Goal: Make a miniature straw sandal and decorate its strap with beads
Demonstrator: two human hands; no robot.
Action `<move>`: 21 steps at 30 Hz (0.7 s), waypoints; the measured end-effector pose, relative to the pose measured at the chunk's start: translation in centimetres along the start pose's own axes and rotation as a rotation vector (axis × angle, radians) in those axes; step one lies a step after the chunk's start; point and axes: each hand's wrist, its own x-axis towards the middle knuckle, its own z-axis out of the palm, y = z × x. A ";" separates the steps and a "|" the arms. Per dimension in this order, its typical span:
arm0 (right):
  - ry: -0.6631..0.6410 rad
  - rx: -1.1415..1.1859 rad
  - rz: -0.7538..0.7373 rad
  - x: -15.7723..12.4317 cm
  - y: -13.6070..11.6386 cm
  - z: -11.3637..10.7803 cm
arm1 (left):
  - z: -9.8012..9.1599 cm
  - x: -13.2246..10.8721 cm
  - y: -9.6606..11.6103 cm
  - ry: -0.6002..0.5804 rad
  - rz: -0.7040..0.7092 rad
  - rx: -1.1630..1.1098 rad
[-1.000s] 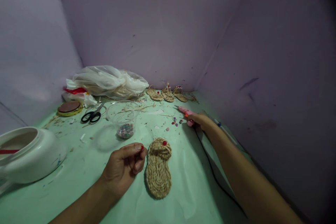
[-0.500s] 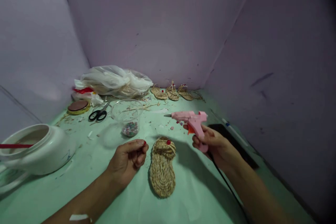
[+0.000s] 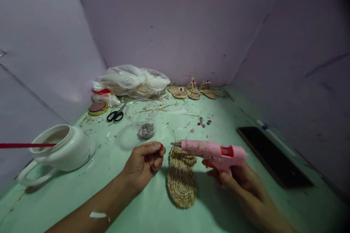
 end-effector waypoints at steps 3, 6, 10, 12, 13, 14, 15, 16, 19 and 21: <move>0.016 -0.091 -0.055 0.1 -0.1 0.1 | 0.1 -0.1 -0.2 -0.010 -0.010 0.005; 0.036 -0.154 -0.108 0.0 -0.3 0.2 | 0.3 -0.2 -0.4 -0.003 -0.023 0.007; 0.030 -0.217 -0.134 -0.1 -0.4 0.3 | 0.5 -0.3 -0.5 0.012 -0.019 0.004; 0.025 -0.236 -0.151 0.0 -0.5 0.3 | 0.6 -0.3 -0.5 0.020 -0.013 0.004; 0.025 -0.245 -0.159 0.0 -0.6 0.3 | 0.6 -0.3 -0.5 0.021 -0.012 0.004; 0.025 -0.254 -0.167 0.1 -0.7 0.4 | 0.6 -0.4 -0.5 0.020 -0.011 0.003; 0.026 -0.263 -0.172 0.1 -0.8 0.4 | 0.6 -0.4 -0.5 0.017 -0.012 0.002; 0.025 -0.269 -0.177 0.2 -0.9 0.4 | 0.5 -0.4 -0.6 0.013 -0.012 0.001; 0.027 -0.274 -0.188 0.1 -0.9 0.5 | 0.5 -0.3 -0.6 0.006 -0.013 0.000; 0.040 -0.285 -0.192 0.0 -0.8 0.5 | 0.4 -0.3 -0.6 0.004 -0.011 0.001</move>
